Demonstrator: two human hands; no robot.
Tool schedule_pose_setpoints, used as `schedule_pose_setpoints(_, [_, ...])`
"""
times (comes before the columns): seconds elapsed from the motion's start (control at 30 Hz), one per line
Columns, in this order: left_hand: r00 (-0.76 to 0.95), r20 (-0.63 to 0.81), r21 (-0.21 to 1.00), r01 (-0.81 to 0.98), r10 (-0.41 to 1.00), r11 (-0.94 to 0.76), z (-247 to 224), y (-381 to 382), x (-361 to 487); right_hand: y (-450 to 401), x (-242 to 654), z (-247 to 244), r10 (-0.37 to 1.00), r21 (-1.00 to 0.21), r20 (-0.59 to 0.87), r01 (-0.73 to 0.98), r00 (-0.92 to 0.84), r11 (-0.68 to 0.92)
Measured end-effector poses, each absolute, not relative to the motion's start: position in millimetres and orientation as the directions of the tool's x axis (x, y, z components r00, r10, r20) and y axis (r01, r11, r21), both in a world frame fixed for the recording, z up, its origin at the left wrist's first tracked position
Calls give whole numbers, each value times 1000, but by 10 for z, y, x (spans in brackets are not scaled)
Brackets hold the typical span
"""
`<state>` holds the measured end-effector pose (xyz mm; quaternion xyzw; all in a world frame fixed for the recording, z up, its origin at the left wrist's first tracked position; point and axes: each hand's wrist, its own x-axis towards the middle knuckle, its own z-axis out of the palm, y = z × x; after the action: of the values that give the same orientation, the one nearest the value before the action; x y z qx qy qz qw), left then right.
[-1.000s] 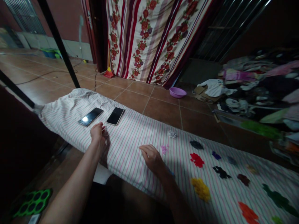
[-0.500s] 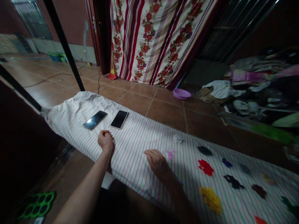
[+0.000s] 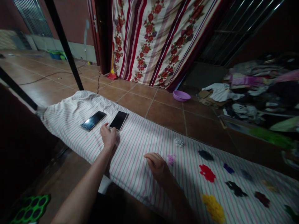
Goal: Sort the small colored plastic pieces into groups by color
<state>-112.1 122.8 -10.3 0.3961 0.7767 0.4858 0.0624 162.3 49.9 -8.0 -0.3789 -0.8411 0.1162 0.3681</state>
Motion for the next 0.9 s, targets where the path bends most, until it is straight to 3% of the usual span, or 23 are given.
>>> schedule_pose_setpoints(0.23, [-627,251,661,668,737,343,87,1254,-808,496,1593,-72,738,-477,528,573,-419,666])
schedule_pose_setpoints(0.5, [-613,239,592,707,753,388,92,1250,-786,403,1488,-43,752,-452,527,618,-396,643])
schedule_pose_setpoints(0.73, [-609,302,570,732,733,373,72,1237,-789,221,1182,-75,893,-756,407,477,-193,448])
schedule_pose_setpoints(0.9, [-613,279,638,694,739,334,157,1216,-777,220,1103,-228,948,-837,303,450,-93,311])
